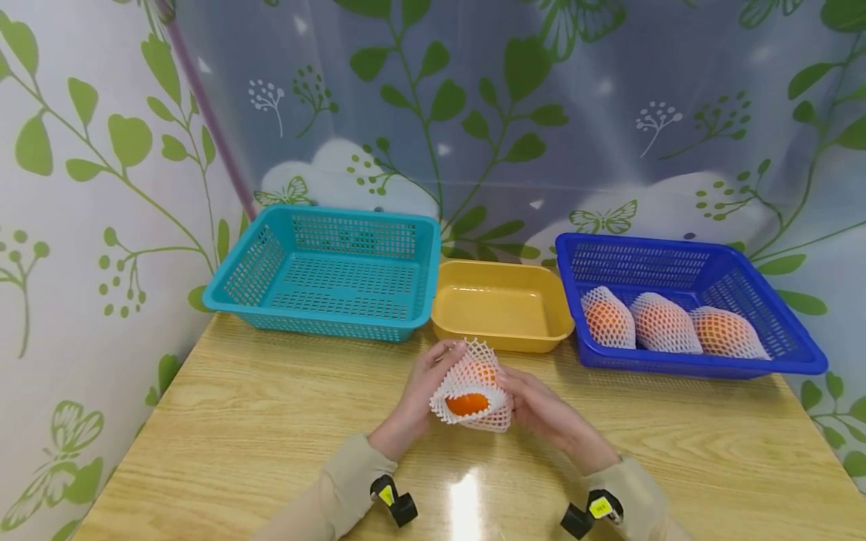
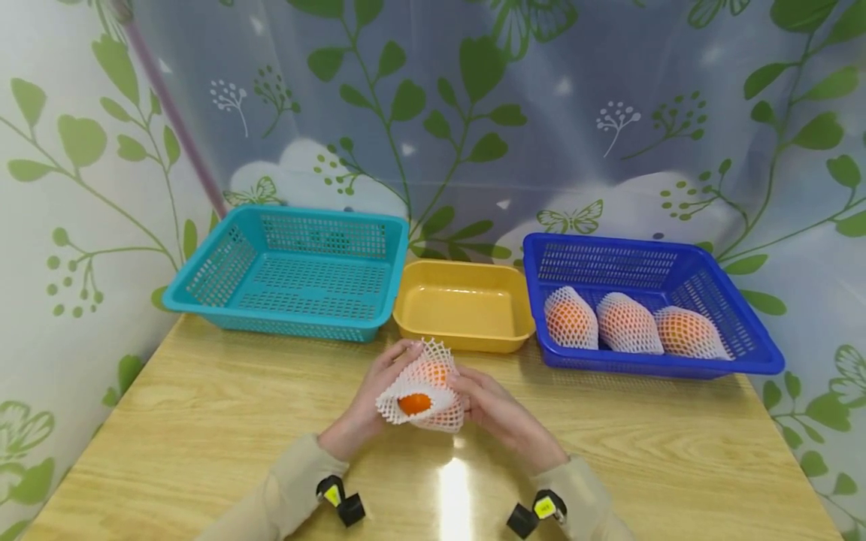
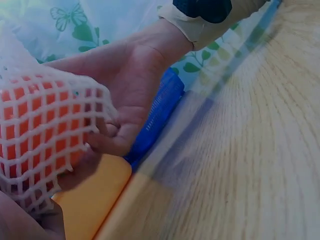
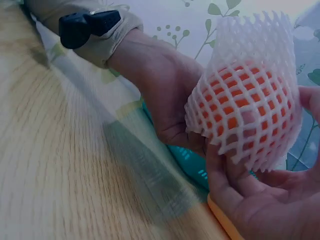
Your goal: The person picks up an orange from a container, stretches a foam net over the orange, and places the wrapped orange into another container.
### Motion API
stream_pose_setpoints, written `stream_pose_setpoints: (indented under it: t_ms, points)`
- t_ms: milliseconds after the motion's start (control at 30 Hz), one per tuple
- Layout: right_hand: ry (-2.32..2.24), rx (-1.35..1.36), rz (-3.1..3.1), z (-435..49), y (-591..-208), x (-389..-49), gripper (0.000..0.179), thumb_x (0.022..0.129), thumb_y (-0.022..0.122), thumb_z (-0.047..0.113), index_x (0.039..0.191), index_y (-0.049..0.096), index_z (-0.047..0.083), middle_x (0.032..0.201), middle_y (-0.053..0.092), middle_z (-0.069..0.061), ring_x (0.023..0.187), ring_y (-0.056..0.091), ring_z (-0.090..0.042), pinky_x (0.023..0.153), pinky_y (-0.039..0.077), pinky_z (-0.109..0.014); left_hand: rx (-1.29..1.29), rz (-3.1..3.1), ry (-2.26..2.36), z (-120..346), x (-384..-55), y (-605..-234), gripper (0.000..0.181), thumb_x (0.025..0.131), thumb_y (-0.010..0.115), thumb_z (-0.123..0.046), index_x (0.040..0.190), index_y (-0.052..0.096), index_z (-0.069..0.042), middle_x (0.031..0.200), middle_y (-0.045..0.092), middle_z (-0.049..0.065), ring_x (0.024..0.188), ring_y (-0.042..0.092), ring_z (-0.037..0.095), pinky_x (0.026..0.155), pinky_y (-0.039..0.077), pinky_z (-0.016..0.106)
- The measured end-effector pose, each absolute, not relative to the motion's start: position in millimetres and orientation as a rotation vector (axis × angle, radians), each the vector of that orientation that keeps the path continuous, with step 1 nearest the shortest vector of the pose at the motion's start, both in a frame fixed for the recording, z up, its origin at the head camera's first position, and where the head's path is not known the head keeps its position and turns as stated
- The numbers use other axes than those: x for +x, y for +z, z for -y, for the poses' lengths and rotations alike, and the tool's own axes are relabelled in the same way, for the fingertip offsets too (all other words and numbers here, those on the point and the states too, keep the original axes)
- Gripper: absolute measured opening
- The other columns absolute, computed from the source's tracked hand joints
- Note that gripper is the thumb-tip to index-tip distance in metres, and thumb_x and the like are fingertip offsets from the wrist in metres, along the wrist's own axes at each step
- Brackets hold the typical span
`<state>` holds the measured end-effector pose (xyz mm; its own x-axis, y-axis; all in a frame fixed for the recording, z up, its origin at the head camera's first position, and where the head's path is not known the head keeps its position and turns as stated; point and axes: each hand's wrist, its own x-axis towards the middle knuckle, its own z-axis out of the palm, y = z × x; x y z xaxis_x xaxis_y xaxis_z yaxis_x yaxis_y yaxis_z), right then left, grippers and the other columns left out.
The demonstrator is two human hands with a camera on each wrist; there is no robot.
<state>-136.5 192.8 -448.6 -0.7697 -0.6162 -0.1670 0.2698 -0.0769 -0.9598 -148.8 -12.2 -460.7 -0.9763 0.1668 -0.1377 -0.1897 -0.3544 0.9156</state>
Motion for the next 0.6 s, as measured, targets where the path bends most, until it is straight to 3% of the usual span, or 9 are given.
stream_pose_setpoints:
  t_ms: [167, 333, 500, 600]
  points:
    - [-1.96, -0.307, -1.543, -192.9, -446.5, -131.3, 0.032, 0.108, 0.037, 0.045, 0.124, 0.057, 0.026, 0.117, 0.065, 0.008, 0.109, 0.061, -0.009, 0.095, 0.051, -0.028, -0.03, -1.619, 2.429, 9.2, -148.1, -462.2, 0.015, 0.101, 0.063, -0.03, 0.097, 0.065, -0.016, 0.089, 0.066, -0.003, 0.083, 0.06, 0.01, 0.072, 0.052, 0.023]
    - [-1.958, -0.384, -1.507, -191.7, -446.8, -131.5, 0.038, 0.108, 0.035, 0.048, 0.129, 0.055, 0.023, 0.121, 0.065, 0.005, 0.112, 0.062, -0.012, 0.098, 0.051, -0.032, 0.022, -1.63, 2.378, 10.3, -145.7, -457.6, 0.022, 0.104, 0.058, -0.033, 0.101, 0.064, -0.013, 0.092, 0.064, -0.002, 0.088, 0.059, 0.012, 0.078, 0.051, 0.025]
    - [-2.011, -0.347, -1.56, -191.4, -443.8, -133.5, 0.04, 0.109, 0.035, 0.046, 0.132, 0.052, 0.019, 0.121, 0.066, 0.005, 0.11, 0.064, -0.01, 0.095, 0.054, -0.03, 0.084, -1.854, 2.14, 15.7, -144.6, -451.0, 0.048, 0.107, 0.045, -0.043, 0.13, 0.06, -0.003, 0.118, 0.066, 0.007, 0.115, 0.057, 0.022, 0.103, 0.046, 0.043]
    - [-2.06, -0.225, -1.582, -190.5, -440.5, -134.5, 0.037, 0.109, 0.039, 0.046, 0.125, 0.057, 0.018, 0.114, 0.068, 0.006, 0.103, 0.066, -0.009, 0.088, 0.056, -0.027, 0.107, -1.916, 2.036, 18.1, -145.8, -450.0, 0.06, 0.109, 0.038, -0.047, 0.14, 0.054, 0.001, 0.129, 0.064, 0.017, 0.12, 0.059, 0.028, 0.107, 0.046, 0.049]
